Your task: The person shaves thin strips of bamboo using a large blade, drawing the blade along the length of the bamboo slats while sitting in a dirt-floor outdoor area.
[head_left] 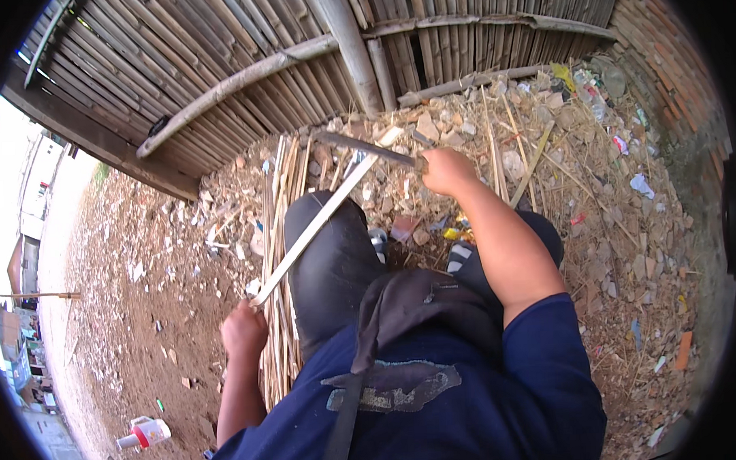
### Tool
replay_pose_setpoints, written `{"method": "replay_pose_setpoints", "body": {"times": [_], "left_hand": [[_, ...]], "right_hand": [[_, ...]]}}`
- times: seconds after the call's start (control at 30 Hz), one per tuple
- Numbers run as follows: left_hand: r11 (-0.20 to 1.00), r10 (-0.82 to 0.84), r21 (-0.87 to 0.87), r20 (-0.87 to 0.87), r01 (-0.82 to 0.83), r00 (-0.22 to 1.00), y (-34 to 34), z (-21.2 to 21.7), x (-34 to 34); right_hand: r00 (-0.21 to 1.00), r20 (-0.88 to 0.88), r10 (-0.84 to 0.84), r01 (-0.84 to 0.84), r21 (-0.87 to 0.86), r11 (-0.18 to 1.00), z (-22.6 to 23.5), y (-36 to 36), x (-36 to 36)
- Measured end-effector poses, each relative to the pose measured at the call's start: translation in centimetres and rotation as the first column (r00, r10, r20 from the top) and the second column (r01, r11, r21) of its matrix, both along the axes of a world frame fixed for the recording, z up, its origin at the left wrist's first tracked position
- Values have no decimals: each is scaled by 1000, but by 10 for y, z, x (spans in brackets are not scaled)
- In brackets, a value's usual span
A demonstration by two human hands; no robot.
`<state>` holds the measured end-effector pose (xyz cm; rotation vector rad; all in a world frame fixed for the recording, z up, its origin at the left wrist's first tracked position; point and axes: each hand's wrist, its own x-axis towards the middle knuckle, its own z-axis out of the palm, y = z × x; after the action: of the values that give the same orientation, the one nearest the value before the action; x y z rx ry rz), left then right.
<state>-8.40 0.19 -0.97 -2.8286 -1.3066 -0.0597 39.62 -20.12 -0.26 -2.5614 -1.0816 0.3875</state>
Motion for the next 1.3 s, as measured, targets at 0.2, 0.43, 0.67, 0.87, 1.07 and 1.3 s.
{"method": "replay_pose_setpoints", "body": {"times": [0.2, 0.43, 0.67, 0.87, 1.07, 1.3], "left_hand": [[1000, 28, -4, -52, -28, 998, -4, 16, 2], [999, -12, -49, -65, 9, 998, -20, 10, 16], [999, -4, -53, -60, 1, 998, -7, 11, 9], [999, -3, -49, -30, 1, 1000, -5, 17, 8], [998, -55, -26, 14, 55, 998, -13, 8, 15], [996, -85, -13, 22, 85, 996, -12, -3, 3]], "right_hand": [[996, 83, -44, 27, 192, 981, 45, -3, -36], [885, 346, 312, -399, 214, 892, 53, 3, -92], [996, -71, -48, 44, -52, 998, 20, -7, -5], [988, 116, -99, 70, 232, 970, 53, -14, -38], [954, 204, 219, -265, 237, 934, 63, -4, -70], [990, -122, 70, -51, 153, 987, 22, 5, -30]]}}
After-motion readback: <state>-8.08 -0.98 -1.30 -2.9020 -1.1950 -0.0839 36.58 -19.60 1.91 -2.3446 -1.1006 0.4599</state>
